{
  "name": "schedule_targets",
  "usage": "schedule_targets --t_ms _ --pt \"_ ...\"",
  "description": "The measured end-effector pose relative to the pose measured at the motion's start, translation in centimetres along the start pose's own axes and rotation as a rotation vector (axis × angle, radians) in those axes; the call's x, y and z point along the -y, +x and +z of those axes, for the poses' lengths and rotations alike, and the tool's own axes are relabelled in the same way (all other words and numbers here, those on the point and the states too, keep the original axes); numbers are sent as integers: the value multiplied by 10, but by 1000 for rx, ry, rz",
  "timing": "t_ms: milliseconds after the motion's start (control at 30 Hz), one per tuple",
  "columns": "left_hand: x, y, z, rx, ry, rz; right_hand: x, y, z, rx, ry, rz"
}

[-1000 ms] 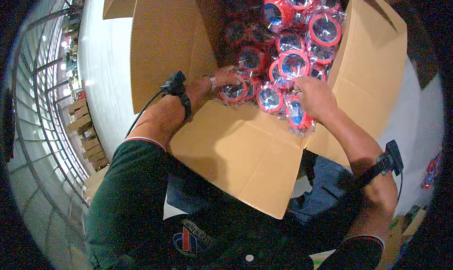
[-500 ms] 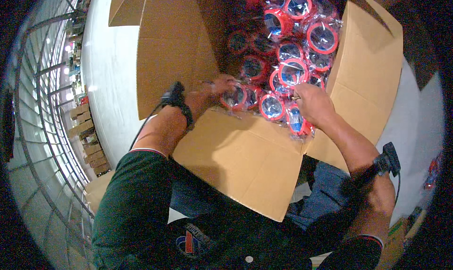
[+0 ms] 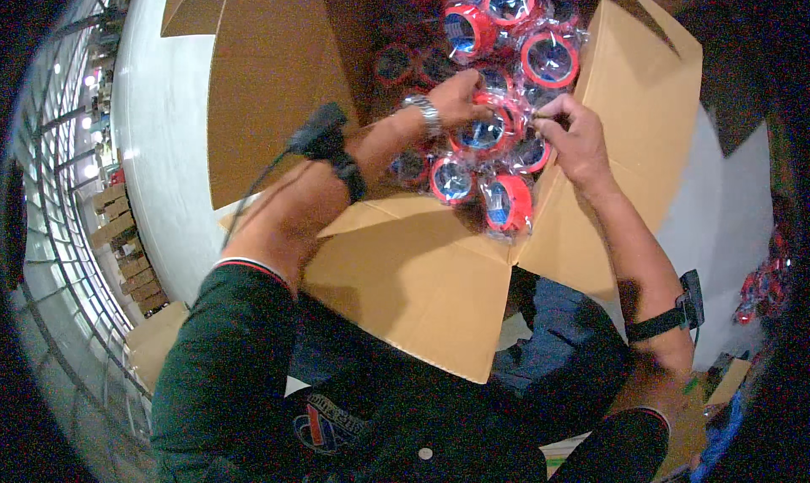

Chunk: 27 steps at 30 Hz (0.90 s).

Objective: Sorting red tape rolls from a large box into smaller boxes or piles on the floor.

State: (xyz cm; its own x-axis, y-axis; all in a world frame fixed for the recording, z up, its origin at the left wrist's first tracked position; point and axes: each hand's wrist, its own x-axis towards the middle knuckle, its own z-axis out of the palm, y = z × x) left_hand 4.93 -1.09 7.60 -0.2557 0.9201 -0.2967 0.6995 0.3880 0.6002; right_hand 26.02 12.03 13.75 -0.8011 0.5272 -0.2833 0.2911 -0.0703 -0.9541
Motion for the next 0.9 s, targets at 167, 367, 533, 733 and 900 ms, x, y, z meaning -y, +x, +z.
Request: schedule_targets --t_ms 167,367,533,733,900 --pt "-37 16 11 172 -69 -151 -5 5 -15 -68 70 58" --pt "-18 -6 32 265 -205 -73 -2 3 1 10 -145 9" --pt "-73 -10 22 221 -215 63 -15 -1 -7 -30 -107 62" --pt "-10 -4 -13 10 -254 -85 -23 8 -9 -119 115 93" --pt "139 -61 -72 -286 -231 -508 -16 15 3 -77 135 75"
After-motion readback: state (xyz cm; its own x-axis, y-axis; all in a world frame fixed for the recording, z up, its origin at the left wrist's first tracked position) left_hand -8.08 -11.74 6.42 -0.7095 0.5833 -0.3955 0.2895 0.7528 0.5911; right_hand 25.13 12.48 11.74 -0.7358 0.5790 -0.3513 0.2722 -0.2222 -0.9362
